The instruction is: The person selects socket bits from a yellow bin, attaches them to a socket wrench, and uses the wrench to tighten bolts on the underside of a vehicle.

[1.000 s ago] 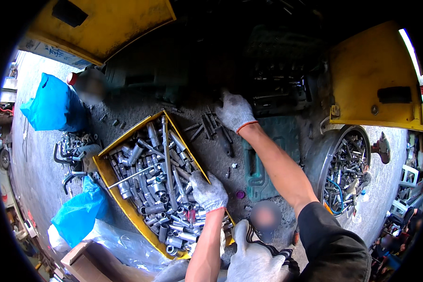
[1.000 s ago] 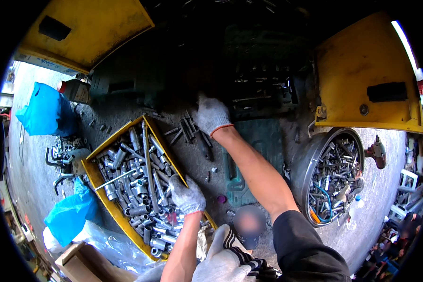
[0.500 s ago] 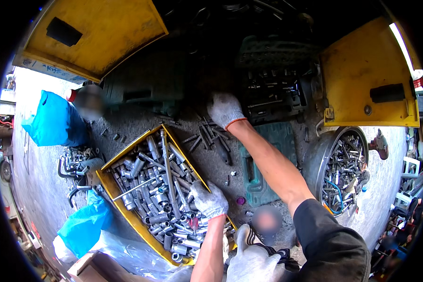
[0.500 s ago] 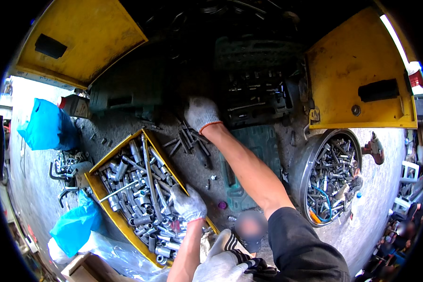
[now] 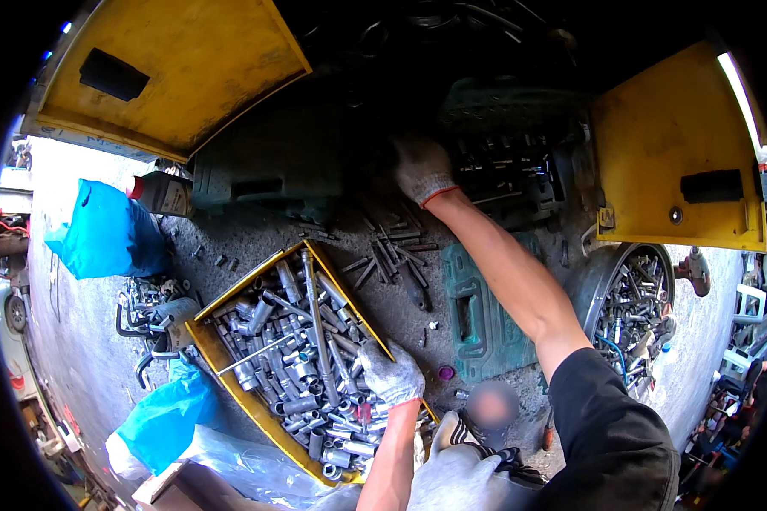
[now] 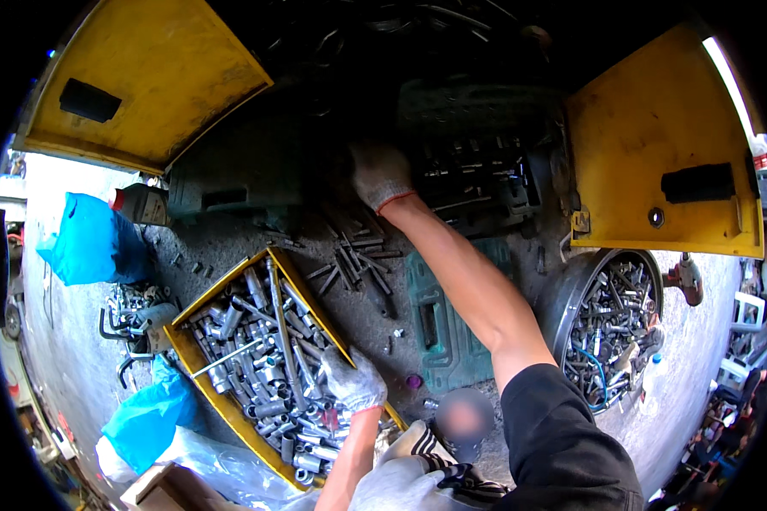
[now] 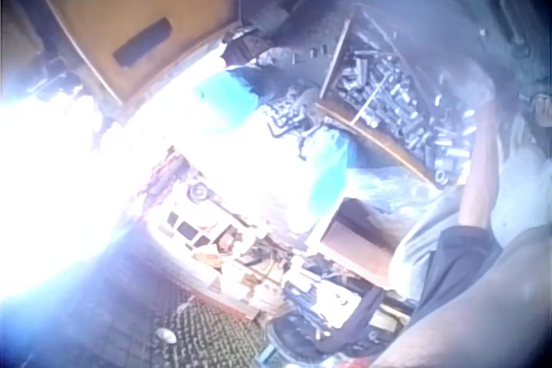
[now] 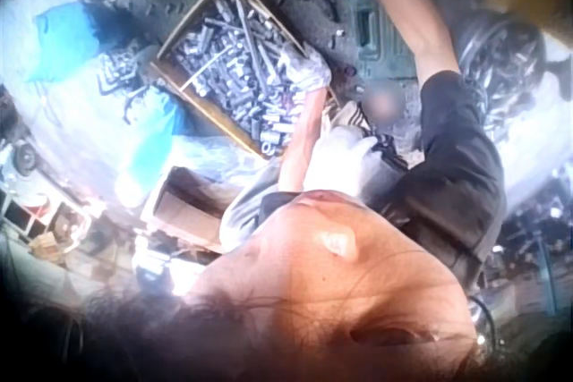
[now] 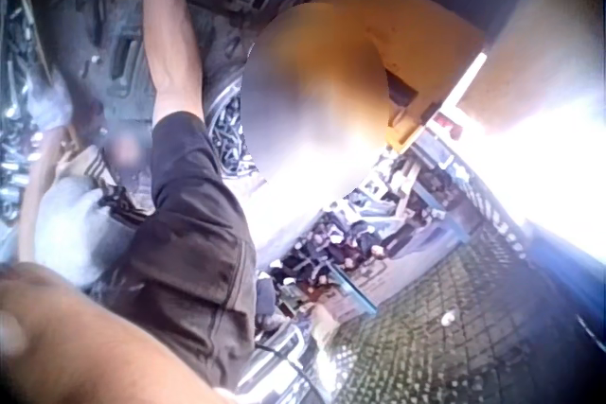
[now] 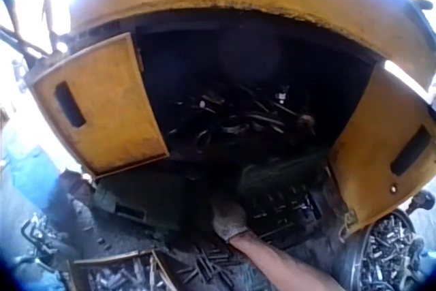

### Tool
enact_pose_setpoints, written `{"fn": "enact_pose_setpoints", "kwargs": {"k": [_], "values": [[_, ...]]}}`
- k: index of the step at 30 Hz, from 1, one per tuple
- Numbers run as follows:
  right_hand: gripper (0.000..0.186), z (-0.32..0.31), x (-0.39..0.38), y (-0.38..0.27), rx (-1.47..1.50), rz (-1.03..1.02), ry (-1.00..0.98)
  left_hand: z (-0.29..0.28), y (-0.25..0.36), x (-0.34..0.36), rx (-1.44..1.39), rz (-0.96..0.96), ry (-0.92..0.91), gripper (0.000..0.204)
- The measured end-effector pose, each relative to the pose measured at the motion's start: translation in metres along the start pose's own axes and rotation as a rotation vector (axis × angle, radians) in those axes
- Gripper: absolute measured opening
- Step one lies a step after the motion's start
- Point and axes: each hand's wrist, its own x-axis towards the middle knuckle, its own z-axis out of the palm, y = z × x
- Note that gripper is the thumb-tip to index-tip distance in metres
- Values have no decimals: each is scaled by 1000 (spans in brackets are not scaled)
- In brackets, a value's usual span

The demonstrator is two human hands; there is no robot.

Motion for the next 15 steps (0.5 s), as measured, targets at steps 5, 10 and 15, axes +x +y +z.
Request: {"fn": "enact_pose_setpoints", "kwargs": {"k": [5,10,15], "values": [[43,6,17,-1,-117,0,-76,2,2,-1,-38,-42,-48,22],[31,12,46,3,-61,-63,-266,-2,7,3,-37,-27,-24,17],[31,24,33,28,80,-60,-119,-1,15,0,-52,-64,-42,17]]}}
